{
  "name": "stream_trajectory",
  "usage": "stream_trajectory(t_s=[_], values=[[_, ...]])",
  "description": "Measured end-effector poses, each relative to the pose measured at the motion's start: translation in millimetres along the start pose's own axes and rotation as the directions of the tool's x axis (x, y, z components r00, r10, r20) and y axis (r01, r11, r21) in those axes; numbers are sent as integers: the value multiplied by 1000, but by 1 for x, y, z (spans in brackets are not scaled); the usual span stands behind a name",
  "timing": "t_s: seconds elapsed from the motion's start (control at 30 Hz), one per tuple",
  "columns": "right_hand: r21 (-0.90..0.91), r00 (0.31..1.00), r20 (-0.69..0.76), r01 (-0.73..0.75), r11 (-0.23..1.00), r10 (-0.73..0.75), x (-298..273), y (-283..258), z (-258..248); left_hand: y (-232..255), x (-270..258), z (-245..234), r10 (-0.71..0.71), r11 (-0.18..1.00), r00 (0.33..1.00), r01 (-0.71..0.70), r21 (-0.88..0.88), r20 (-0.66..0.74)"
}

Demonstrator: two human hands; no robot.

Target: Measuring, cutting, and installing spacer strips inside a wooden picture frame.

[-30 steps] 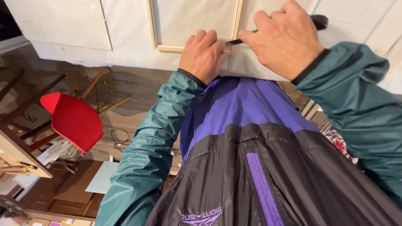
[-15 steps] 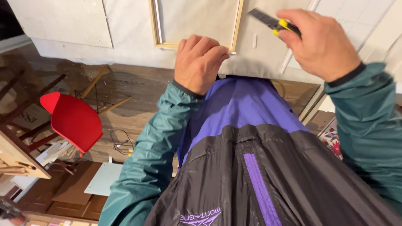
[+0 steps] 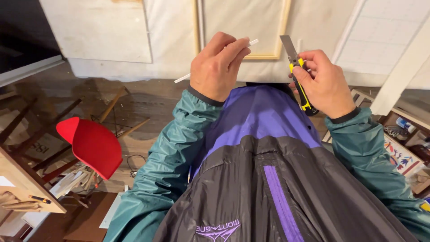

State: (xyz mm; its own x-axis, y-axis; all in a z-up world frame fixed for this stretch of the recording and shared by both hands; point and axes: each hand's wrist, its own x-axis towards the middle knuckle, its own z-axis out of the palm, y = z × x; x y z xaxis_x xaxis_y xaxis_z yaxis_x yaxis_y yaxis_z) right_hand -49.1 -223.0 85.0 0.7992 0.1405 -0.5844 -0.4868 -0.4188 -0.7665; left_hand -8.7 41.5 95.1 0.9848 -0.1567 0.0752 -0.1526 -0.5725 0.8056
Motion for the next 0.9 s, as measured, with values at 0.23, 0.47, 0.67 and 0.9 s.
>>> stream_trajectory(t_s=[0.23, 0.47, 0.67, 0.9], values=[[23, 1000, -8, -27, 999, 28, 5, -31, 56, -36, -20, -48, 17, 1000, 999, -18, -25, -38], [14, 999, 12, -41, 999, 41, 13, -58, 104, -101, -45, -76, -97, 994, 993, 101, 51, -71], [-235, 998, 8, 56, 970, -55, 22, -74, 138, -135, -58, -100, -102, 982, 985, 122, 141, -137], [-406, 949, 102, 313, 858, -297, 50, -115, 210, -193, -69, -118, 17, 942, 989, 33, 334, -148]])
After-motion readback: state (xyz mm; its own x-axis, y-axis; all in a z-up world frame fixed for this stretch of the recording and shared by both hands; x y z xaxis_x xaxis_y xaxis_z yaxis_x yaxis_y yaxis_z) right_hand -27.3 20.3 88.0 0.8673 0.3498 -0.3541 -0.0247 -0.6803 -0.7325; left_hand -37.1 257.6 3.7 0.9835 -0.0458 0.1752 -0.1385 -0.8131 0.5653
